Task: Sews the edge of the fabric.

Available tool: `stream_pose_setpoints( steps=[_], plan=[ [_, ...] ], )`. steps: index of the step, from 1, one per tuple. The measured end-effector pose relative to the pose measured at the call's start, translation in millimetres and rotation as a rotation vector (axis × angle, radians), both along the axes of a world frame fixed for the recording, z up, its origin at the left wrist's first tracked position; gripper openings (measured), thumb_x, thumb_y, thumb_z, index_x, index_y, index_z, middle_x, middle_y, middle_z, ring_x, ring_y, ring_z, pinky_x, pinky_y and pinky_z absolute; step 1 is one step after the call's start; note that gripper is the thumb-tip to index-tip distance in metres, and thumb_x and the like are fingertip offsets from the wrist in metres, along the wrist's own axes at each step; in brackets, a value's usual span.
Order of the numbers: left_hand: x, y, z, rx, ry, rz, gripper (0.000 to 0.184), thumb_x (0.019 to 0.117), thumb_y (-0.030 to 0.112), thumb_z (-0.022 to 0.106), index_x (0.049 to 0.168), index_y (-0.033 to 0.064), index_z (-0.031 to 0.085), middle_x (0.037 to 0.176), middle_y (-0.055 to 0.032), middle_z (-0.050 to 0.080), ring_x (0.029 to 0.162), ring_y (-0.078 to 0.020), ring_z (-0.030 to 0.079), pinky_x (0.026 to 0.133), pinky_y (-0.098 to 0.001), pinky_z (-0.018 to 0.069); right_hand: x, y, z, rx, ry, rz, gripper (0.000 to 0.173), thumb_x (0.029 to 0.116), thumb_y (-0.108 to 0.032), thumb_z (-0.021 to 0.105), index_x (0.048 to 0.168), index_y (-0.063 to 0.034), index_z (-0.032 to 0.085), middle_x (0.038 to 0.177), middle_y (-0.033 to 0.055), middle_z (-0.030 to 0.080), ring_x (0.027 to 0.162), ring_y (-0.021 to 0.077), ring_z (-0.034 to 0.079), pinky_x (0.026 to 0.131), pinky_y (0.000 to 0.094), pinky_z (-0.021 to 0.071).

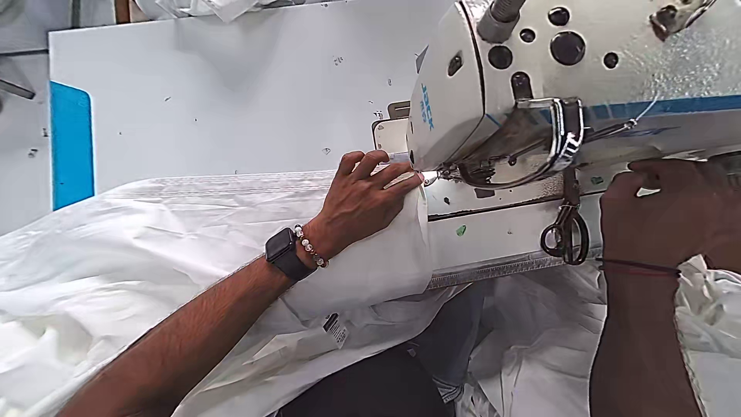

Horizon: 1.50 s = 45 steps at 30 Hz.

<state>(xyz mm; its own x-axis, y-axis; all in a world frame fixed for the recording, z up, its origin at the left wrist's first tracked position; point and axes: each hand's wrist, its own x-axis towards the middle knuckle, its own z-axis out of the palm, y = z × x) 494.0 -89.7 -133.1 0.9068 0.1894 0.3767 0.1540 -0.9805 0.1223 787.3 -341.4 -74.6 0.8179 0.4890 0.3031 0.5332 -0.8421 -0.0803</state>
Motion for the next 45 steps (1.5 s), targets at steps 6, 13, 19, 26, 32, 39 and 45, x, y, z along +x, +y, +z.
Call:
stream_pose_setpoints(
  steps=[6, 13, 19, 26, 32, 39, 45],
  plan=[
    [-2, 2, 1, -0.004, 0.010, -0.076, 0.036, 0.1006, 0.027, 0.052, 0.130, 0.0289, 0.073, 0.132, 0.0014, 0.068, 0.120, -0.0261, 0.056, 0.101, -0.0459, 0.0366, -8, 1, -37, -0.021, -0.025, -0.029, 0.037, 0.1020, -0.031, 0.046, 0.119, -0.0089, 0.070, 0.126, 0.0194, 0.067, 0.115, 0.0424, 0.065, 0.085, 0.0653, 0.0493],
    [-2, 4, 3, -0.005, 0.025, -0.099, 0.037, 0.1015, 0.029, 0.050, 0.132, 0.0284, 0.072, 0.130, 0.0009, 0.068, 0.117, -0.0254, 0.056, 0.101, -0.0467, 0.0350, -104, 13, -23, 0.343, 0.137, 0.230, 0.034, 0.1017, -0.025, 0.058, 0.128, -0.0049, 0.068, 0.127, 0.0192, 0.067, 0.119, 0.0334, 0.063, 0.097, 0.0502, 0.0526],
    [-4, 4, -2, -0.021, -0.015, -0.093, 0.033, 0.1017, 0.028, 0.052, 0.126, 0.0262, 0.075, 0.133, -0.0018, 0.068, 0.123, -0.0284, 0.055, 0.103, -0.0476, 0.0365, -208, 76, -51, 0.222, 0.306, 0.322, 0.037, 0.0997, -0.038, 0.060, 0.124, -0.0122, 0.072, 0.084, 0.0011, 0.068, 0.075, 0.0178, 0.064, 0.061, 0.0357, 0.0519],
    [-6, 2, 0, -0.057, 0.029, -0.049, 0.036, 0.1011, 0.028, 0.047, 0.124, 0.0201, 0.074, 0.137, 0.0017, 0.067, 0.130, -0.0263, 0.055, 0.106, -0.0464, 0.0355, -216, 82, -60, 0.167, 0.145, 0.356, 0.035, 0.1020, -0.017, 0.052, 0.130, -0.0099, 0.072, 0.065, 0.0035, 0.068, 0.050, 0.0196, 0.061, 0.043, 0.0355, 0.0444],
    [5, 11, 0, 0.002, 0.054, 0.034, 0.034, 0.1022, 0.024, 0.046, 0.124, 0.0171, 0.071, 0.135, 0.0022, 0.067, 0.129, -0.0252, 0.053, 0.106, -0.0447, 0.0334, -201, 97, -55, 0.120, 0.225, 0.364, 0.037, 0.1047, -0.021, 0.049, 0.135, -0.0165, 0.069, 0.063, 0.0039, 0.065, 0.049, 0.0229, 0.060, 0.044, 0.0399, 0.0431],
    [-4, -9, 0, -0.203, 0.021, -0.034, 0.036, 0.1020, 0.019, 0.046, 0.127, 0.0111, 0.071, 0.141, -0.0069, 0.064, 0.138, -0.0284, 0.053, 0.117, -0.0453, 0.0391, -114, 82, -33, 0.193, 0.242, 0.380, 0.026, 0.1004, -0.021, 0.058, 0.118, -0.0051, 0.071, 0.113, 0.0159, 0.070, 0.109, 0.0338, 0.067, 0.091, 0.0542, 0.0544],
    [-7, 1, 1, -0.208, 0.006, -0.109, 0.034, 0.1018, 0.018, 0.049, 0.126, 0.0138, 0.073, 0.140, -0.0036, 0.066, 0.140, -0.0296, 0.052, 0.117, -0.0459, 0.0388, -67, 66, -30, 0.065, 0.131, 0.462, 0.019, 0.0957, -0.014, 0.060, 0.105, -0.0097, 0.075, 0.105, 0.0190, 0.069, 0.105, 0.0419, 0.064, 0.084, 0.0596, 0.0502]
  ],
)
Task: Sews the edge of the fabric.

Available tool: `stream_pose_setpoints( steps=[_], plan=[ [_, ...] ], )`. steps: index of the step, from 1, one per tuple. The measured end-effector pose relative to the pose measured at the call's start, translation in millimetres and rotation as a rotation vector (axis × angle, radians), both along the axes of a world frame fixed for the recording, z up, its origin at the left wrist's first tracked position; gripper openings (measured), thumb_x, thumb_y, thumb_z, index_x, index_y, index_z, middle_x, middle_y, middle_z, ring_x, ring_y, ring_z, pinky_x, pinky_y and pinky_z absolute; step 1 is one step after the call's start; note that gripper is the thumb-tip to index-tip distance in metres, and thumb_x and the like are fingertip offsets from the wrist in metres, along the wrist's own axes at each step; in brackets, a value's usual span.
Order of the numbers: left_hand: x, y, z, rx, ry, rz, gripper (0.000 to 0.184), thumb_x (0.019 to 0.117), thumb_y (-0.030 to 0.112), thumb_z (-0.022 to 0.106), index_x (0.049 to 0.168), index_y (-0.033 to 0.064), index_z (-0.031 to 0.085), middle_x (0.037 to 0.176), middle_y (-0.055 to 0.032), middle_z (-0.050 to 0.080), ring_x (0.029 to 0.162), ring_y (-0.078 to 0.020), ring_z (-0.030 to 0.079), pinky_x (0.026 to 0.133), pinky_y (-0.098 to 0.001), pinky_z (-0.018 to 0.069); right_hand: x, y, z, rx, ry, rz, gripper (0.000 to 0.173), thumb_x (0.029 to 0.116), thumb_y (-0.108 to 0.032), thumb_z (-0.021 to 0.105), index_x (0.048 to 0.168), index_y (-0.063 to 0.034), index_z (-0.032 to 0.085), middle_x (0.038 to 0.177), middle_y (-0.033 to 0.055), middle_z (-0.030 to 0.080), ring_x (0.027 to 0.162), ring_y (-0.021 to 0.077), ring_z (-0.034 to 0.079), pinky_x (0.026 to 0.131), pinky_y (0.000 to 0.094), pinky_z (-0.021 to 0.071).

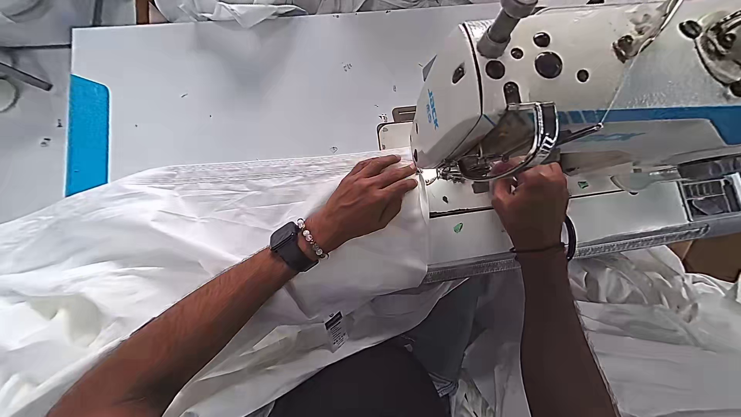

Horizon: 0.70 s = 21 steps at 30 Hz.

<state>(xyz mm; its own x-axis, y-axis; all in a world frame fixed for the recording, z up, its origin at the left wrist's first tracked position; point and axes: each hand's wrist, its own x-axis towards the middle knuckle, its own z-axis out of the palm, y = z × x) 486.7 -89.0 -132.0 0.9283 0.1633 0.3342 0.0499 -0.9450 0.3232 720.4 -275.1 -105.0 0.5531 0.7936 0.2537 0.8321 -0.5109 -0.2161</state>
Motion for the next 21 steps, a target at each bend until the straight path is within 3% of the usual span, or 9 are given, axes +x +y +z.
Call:
stream_pose_setpoints(
  steps=[2, 4, 5, 8, 11, 14, 16, 19, 21],
  plan=[
    [-1, 0, 1, 0.009, 0.002, -0.001, 0.034, 0.1022, 0.019, 0.049, 0.126, 0.0142, 0.073, 0.140, -0.0031, 0.066, 0.140, -0.0295, 0.051, 0.117, -0.0459, 0.0389, -20, -3, 0, -0.013, 0.075, -0.051, 0.016, 0.0922, -0.013, 0.061, 0.100, -0.0085, 0.074, 0.104, 0.0192, 0.064, 0.102, 0.0403, 0.062, 0.081, 0.0575, 0.0504],
    [0, 2, 1, 0.009, 0.001, -0.009, 0.034, 0.1024, 0.019, 0.049, 0.126, 0.0143, 0.073, 0.138, -0.0028, 0.066, 0.139, -0.0294, 0.052, 0.117, -0.0460, 0.0392, -43, -5, -4, 0.024, 0.221, -0.074, 0.014, 0.0902, -0.016, 0.065, 0.100, -0.0125, 0.075, 0.103, 0.0142, 0.060, 0.090, 0.0312, 0.062, 0.069, 0.0500, 0.0523],
    [0, 2, 1, 0.007, 0.003, -0.013, 0.034, 0.1024, 0.019, 0.049, 0.126, 0.0144, 0.073, 0.139, -0.0027, 0.066, 0.139, -0.0294, 0.052, 0.117, -0.0461, 0.0393, -55, -5, -6, 0.054, 0.289, -0.077, 0.016, 0.0912, -0.019, 0.066, 0.102, -0.0148, 0.077, 0.104, 0.0119, 0.060, 0.089, 0.0274, 0.062, 0.068, 0.0463, 0.0525],
    [0, 6, 0, 0.008, 0.005, -0.027, 0.036, 0.1023, 0.020, 0.048, 0.129, 0.0148, 0.072, 0.140, -0.0025, 0.066, 0.140, -0.0290, 0.051, 0.116, -0.0455, 0.0393, -77, 3, -8, 0.113, 0.361, -0.035, 0.023, 0.0948, -0.019, 0.063, 0.112, -0.0171, 0.078, 0.107, 0.0098, 0.064, 0.095, 0.0230, 0.064, 0.074, 0.0414, 0.0553],
    [0, 10, -5, 0.015, 0.006, -0.044, 0.037, 0.1031, 0.022, 0.047, 0.132, 0.0162, 0.070, 0.141, -0.0010, 0.065, 0.141, -0.0265, 0.050, 0.117, -0.0442, 0.0395, -86, 14, -14, 0.093, 0.334, 0.000, 0.032, 0.0963, -0.022, 0.064, 0.127, -0.0184, 0.073, 0.110, 0.0114, 0.061, 0.101, 0.0271, 0.061, 0.078, 0.0418, 0.0546],
    [2, 12, -8, 0.010, -0.005, -0.057, 0.039, 0.1036, 0.023, 0.046, 0.135, 0.0162, 0.069, 0.142, -0.0009, 0.064, 0.142, -0.0259, 0.049, 0.117, -0.0436, 0.0390, -92, 17, -23, 0.178, 0.221, 0.012, 0.026, 0.0987, -0.031, 0.067, 0.119, -0.0181, 0.076, 0.109, 0.0101, 0.065, 0.098, 0.0269, 0.063, 0.077, 0.0417, 0.0548],
    [1, 16, -8, 0.004, -0.004, -0.074, 0.039, 0.1043, 0.023, 0.046, 0.136, 0.0173, 0.068, 0.141, -0.0008, 0.064, 0.141, -0.0251, 0.049, 0.117, -0.0436, 0.0384, -102, 14, -29, 0.268, 0.127, 0.108, 0.022, 0.0995, -0.022, 0.063, 0.116, -0.0189, 0.077, 0.115, 0.0040, 0.070, 0.104, 0.0224, 0.064, 0.085, 0.0400, 0.0529],
    [2, 29, -7, 0.017, 0.007, -0.149, 0.039, 0.1051, 0.026, 0.045, 0.136, 0.0192, 0.068, 0.140, -0.0005, 0.065, 0.138, -0.0246, 0.051, 0.116, -0.0440, 0.0386, -116, 8, -39, 0.214, 0.021, 0.276, 0.039, 0.0976, -0.012, 0.055, 0.129, -0.0248, 0.073, 0.139, -0.0074, 0.066, 0.133, 0.0178, 0.055, 0.106, 0.0430, 0.0418],
    [5, 43, -6, 0.037, 0.000, -0.234, 0.039, 0.1054, 0.029, 0.045, 0.136, 0.0227, 0.069, 0.139, 0.0000, 0.065, 0.136, -0.0250, 0.052, 0.114, -0.0452, 0.0392, -122, 6, -43, 0.161, -0.036, 0.271, 0.040, 0.0979, -0.013, 0.054, 0.131, -0.0266, 0.072, 0.141, -0.0108, 0.064, 0.137, 0.0162, 0.052, 0.108, 0.0440, 0.0380]
  ],
)
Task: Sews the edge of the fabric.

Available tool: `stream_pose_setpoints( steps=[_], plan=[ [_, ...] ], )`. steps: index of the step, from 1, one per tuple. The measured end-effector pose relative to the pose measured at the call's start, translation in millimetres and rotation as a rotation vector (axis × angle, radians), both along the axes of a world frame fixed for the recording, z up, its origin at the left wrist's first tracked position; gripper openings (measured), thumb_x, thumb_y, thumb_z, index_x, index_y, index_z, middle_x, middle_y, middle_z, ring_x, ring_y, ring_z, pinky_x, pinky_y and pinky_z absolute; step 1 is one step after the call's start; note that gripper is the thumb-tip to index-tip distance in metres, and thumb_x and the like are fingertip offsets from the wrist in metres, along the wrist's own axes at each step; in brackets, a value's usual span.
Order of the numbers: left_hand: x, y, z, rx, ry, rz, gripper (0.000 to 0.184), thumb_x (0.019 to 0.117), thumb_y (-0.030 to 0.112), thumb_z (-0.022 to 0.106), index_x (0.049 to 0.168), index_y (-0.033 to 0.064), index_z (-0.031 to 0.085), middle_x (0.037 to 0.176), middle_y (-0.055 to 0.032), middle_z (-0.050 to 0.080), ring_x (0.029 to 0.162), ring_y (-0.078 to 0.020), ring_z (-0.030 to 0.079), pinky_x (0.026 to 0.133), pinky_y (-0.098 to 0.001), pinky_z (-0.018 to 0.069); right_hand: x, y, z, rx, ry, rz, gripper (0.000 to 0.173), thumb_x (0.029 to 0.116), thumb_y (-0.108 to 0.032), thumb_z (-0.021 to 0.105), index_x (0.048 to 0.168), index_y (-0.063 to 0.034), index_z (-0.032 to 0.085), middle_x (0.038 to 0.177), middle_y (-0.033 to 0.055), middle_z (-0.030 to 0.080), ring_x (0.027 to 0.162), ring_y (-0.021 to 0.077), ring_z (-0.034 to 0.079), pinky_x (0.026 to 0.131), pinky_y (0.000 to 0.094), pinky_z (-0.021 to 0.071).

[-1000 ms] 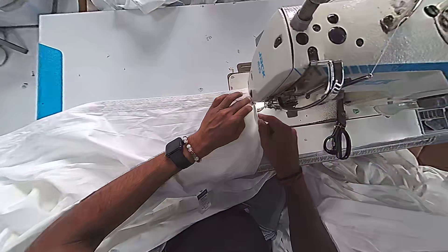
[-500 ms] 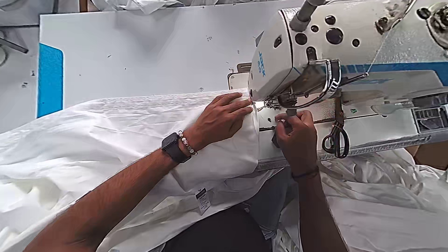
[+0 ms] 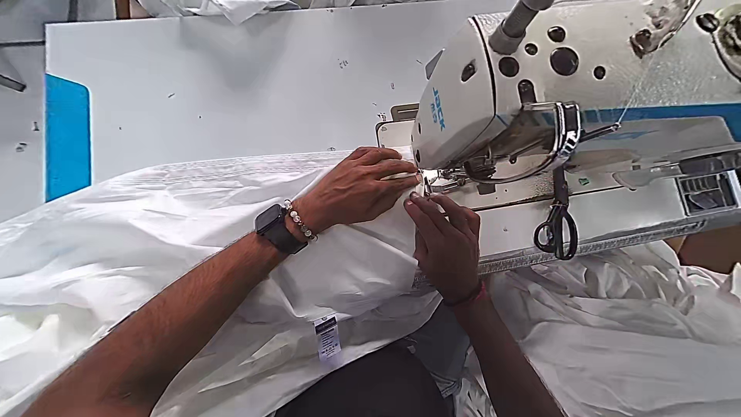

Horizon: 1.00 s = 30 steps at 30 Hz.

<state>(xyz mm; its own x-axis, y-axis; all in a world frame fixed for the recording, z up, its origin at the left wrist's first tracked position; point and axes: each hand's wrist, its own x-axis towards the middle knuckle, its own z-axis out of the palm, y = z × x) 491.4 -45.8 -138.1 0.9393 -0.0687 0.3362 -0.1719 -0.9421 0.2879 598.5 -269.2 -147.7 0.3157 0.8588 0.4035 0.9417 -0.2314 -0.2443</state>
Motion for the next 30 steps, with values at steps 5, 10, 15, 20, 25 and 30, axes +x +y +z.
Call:
stream_pose_setpoints(
  steps=[5, 10, 15, 20, 25, 30],
  plan=[
    [8, 24, 2, 0.077, 0.003, -0.131, 0.041, 0.1041, 0.032, 0.044, 0.139, 0.0365, 0.065, 0.137, 0.0021, 0.064, 0.131, -0.0251, 0.051, 0.109, -0.0463, 0.0365, -7, 2, -2, 0.043, -0.070, -0.152, 0.034, 0.0960, -0.014, 0.056, 0.118, -0.0284, 0.078, 0.129, -0.0134, 0.072, 0.122, 0.0131, 0.061, 0.100, 0.0416, 0.0389],
    [3, -10, 1, 0.049, 0.022, 0.040, 0.042, 0.1017, 0.049, 0.050, 0.135, 0.0321, 0.069, 0.139, -0.0023, 0.062, 0.134, -0.0271, 0.049, 0.113, -0.0501, 0.0324, -5, 1, 0, 0.114, 0.019, -0.257, 0.025, 0.0950, -0.018, 0.058, 0.105, -0.0215, 0.080, 0.111, -0.0062, 0.077, 0.102, 0.0174, 0.066, 0.088, 0.0413, 0.0439],
    [-7, -50, 0, 0.073, 0.021, 0.275, 0.053, 0.0974, 0.056, 0.054, 0.138, 0.0246, 0.066, 0.144, -0.0042, 0.060, 0.139, -0.0287, 0.048, 0.119, -0.0512, 0.0313, 8, 25, 27, -0.107, 0.298, -0.385, 0.028, 0.0890, -0.035, 0.068, 0.073, -0.0122, 0.065, 0.100, 0.0101, 0.066, 0.097, 0.0318, 0.063, 0.075, 0.0486, 0.0513],
    [-10, -47, 4, 0.044, 0.036, 0.232, 0.040, 0.1045, 0.039, 0.050, 0.137, 0.0232, 0.068, 0.145, -0.0036, 0.060, 0.142, -0.0271, 0.047, 0.121, -0.0513, 0.0300, -30, 10, 40, -0.029, 0.619, -0.374, 0.041, 0.0931, -0.028, 0.067, 0.125, -0.0031, 0.062, 0.087, 0.0049, 0.070, 0.069, 0.0168, 0.067, 0.059, 0.0385, 0.0568],
    [-4, -50, 7, 0.131, -0.034, 0.250, 0.032, 0.1025, 0.036, 0.056, 0.124, 0.0237, 0.076, 0.131, -0.0028, 0.067, 0.130, -0.0259, 0.054, 0.112, -0.0477, 0.0342, -57, -29, 39, 0.189, 0.943, -0.355, 0.037, 0.1025, -0.016, 0.053, 0.134, -0.0006, 0.065, 0.058, -0.0078, 0.055, 0.043, -0.0001, 0.044, 0.040, 0.0194, 0.0402],
    [-4, -50, 6, 0.196, -0.067, 0.236, 0.031, 0.1022, 0.034, 0.057, 0.122, 0.0220, 0.077, 0.127, -0.0028, 0.069, 0.125, -0.0255, 0.055, 0.111, -0.0463, 0.0346, -45, -21, 39, 0.113, 0.852, -0.368, 0.041, 0.0955, -0.018, 0.059, 0.134, -0.0055, 0.067, 0.057, -0.0083, 0.053, 0.045, 0.0013, 0.042, 0.042, 0.0214, 0.0379]
  ],
)
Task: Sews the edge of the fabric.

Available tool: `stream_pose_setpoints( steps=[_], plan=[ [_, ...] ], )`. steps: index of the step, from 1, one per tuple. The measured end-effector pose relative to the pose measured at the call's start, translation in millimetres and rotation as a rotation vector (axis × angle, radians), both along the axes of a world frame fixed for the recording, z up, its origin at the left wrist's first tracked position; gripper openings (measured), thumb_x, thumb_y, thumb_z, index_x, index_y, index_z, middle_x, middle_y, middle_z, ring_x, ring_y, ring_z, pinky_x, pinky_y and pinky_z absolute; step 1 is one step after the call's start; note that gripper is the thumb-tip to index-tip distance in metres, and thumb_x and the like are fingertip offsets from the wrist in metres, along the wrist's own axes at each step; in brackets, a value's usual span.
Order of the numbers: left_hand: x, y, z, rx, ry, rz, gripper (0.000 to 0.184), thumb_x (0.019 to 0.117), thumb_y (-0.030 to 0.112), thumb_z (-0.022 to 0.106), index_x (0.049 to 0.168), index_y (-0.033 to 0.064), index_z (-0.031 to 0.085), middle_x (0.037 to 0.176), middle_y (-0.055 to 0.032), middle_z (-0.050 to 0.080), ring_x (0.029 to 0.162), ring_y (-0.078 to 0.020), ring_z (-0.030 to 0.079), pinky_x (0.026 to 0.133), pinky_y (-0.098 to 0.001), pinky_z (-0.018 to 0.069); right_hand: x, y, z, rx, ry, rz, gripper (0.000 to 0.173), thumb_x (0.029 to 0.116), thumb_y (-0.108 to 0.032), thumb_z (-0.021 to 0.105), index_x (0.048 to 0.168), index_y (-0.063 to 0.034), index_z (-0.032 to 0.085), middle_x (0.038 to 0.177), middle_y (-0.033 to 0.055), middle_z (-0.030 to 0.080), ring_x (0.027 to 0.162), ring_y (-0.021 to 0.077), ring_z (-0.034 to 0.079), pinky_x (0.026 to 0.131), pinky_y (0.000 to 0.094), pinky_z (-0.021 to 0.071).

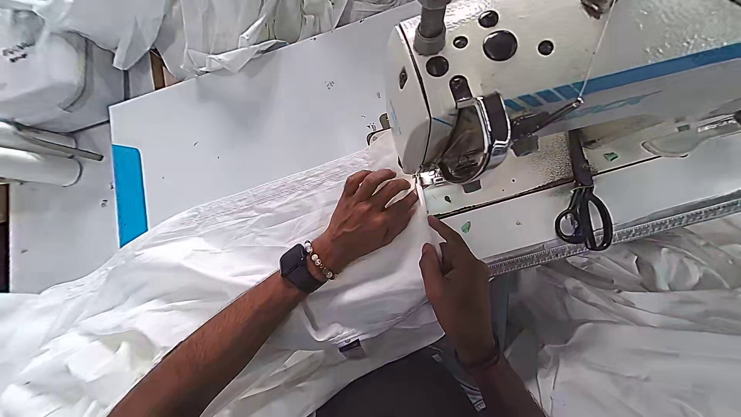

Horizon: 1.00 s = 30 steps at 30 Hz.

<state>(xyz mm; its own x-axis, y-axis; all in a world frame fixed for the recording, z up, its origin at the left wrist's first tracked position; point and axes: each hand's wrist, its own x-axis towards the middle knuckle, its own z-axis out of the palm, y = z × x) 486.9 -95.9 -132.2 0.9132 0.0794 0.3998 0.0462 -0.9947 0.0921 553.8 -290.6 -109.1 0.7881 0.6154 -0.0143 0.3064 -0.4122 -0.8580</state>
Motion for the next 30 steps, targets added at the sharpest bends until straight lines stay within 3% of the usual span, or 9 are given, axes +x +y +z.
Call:
stream_pose_setpoints(
  steps=[3, 7, 10, 12, 18, 25, 27, 28, 30],
  plan=[
    [-6, -13, -3, -0.055, 0.069, 0.064, 0.035, 0.1028, 0.031, 0.052, 0.129, 0.0217, 0.072, 0.136, -0.0030, 0.064, 0.131, -0.0258, 0.050, 0.112, -0.0466, 0.0331, -5, -11, 5, -0.042, 0.083, 0.023, 0.047, 0.0886, -0.023, 0.063, 0.133, -0.0060, 0.067, 0.061, -0.0104, 0.053, 0.047, 0.0008, 0.044, 0.043, 0.0221, 0.0401],
    [-8, -9, -6, -0.079, 0.085, 0.072, 0.038, 0.1033, 0.034, 0.050, 0.134, 0.0247, 0.070, 0.140, -0.0031, 0.060, 0.133, -0.0264, 0.047, 0.113, -0.0480, 0.0304, -13, -22, 11, 0.053, 0.139, 0.055, 0.045, 0.0918, -0.017, 0.060, 0.133, -0.0005, 0.066, 0.058, -0.0108, 0.057, 0.044, -0.0027, 0.045, 0.039, 0.0181, 0.0407],
    [-7, -1, -4, -0.079, 0.085, 0.047, 0.038, 0.1036, 0.035, 0.050, 0.135, 0.0277, 0.069, 0.140, -0.0031, 0.061, 0.131, -0.0259, 0.048, 0.111, -0.0476, 0.0309, -19, -26, 16, 0.003, 0.000, 0.045, 0.042, 0.0937, -0.020, 0.060, 0.132, -0.0044, 0.069, 0.063, -0.0087, 0.064, 0.044, -0.0026, 0.048, 0.039, 0.0197, 0.0420],
    [-5, 5, -2, -0.075, 0.076, 0.018, 0.036, 0.1033, 0.035, 0.051, 0.133, 0.0283, 0.071, 0.137, -0.0033, 0.062, 0.129, -0.0261, 0.049, 0.110, -0.0470, 0.0318, -18, -26, 22, -0.045, -0.107, 0.031, 0.039, 0.0933, -0.022, 0.061, 0.128, -0.0082, 0.073, 0.066, -0.0064, 0.067, 0.045, -0.0015, 0.050, 0.039, 0.0211, 0.0406],
    [1, 22, 2, -0.025, 0.013, -0.114, 0.032, 0.1021, 0.042, 0.057, 0.124, 0.0289, 0.076, 0.126, -0.0027, 0.067, 0.120, -0.0251, 0.053, 0.104, -0.0444, 0.0330, -6, -20, 38, -0.215, -0.336, 0.079, 0.038, 0.0935, -0.023, 0.056, 0.123, -0.0118, 0.077, 0.054, -0.0065, 0.058, 0.039, 0.0046, 0.043, 0.036, 0.0270, 0.0305],
    [13, 39, 10, 0.015, -0.053, -0.272, 0.023, 0.0982, 0.036, 0.065, 0.111, 0.0264, 0.081, 0.112, -0.0023, 0.073, 0.112, -0.0245, 0.058, 0.098, -0.0438, 0.0375, 34, 12, 65, -0.308, -0.503, 0.216, 0.038, 0.0940, -0.025, 0.052, 0.122, -0.0175, 0.077, 0.052, -0.0042, 0.054, 0.042, 0.0148, 0.048, 0.039, 0.0343, 0.0339],
    [9, 27, 14, -0.106, 0.033, -0.229, 0.021, 0.0987, 0.025, 0.061, 0.106, 0.0220, 0.081, 0.113, -0.0016, 0.072, 0.117, -0.0231, 0.060, 0.102, -0.0429, 0.0431, 51, 32, 49, -0.374, -0.480, 0.234, 0.042, 0.0968, -0.028, 0.051, 0.133, -0.0190, 0.071, 0.055, -0.0013, 0.051, 0.046, 0.0193, 0.050, 0.042, 0.0385, 0.0364],
    [5, 17, 15, -0.238, 0.073, -0.174, 0.021, 0.0974, 0.021, 0.060, 0.102, 0.0195, 0.080, 0.115, -0.0014, 0.072, 0.119, -0.0217, 0.060, 0.103, -0.0414, 0.0461, 61, 42, 35, -0.443, -0.449, 0.249, 0.041, 0.0996, -0.032, 0.051, 0.134, -0.0191, 0.069, 0.058, 0.0031, 0.056, 0.051, 0.0240, 0.056, 0.045, 0.0428, 0.0412],
    [-6, 2, 15, -0.492, 0.143, -0.049, 0.025, 0.0957, 0.015, 0.054, 0.106, 0.0164, 0.077, 0.125, 0.0003, 0.068, 0.128, -0.0186, 0.056, 0.108, -0.0400, 0.0457, 69, 49, 11, -0.490, -0.440, 0.224, 0.039, 0.1023, -0.043, 0.052, 0.126, -0.0185, 0.072, 0.062, 0.0067, 0.061, 0.056, 0.0279, 0.062, 0.048, 0.0472, 0.0464]
  ],
)
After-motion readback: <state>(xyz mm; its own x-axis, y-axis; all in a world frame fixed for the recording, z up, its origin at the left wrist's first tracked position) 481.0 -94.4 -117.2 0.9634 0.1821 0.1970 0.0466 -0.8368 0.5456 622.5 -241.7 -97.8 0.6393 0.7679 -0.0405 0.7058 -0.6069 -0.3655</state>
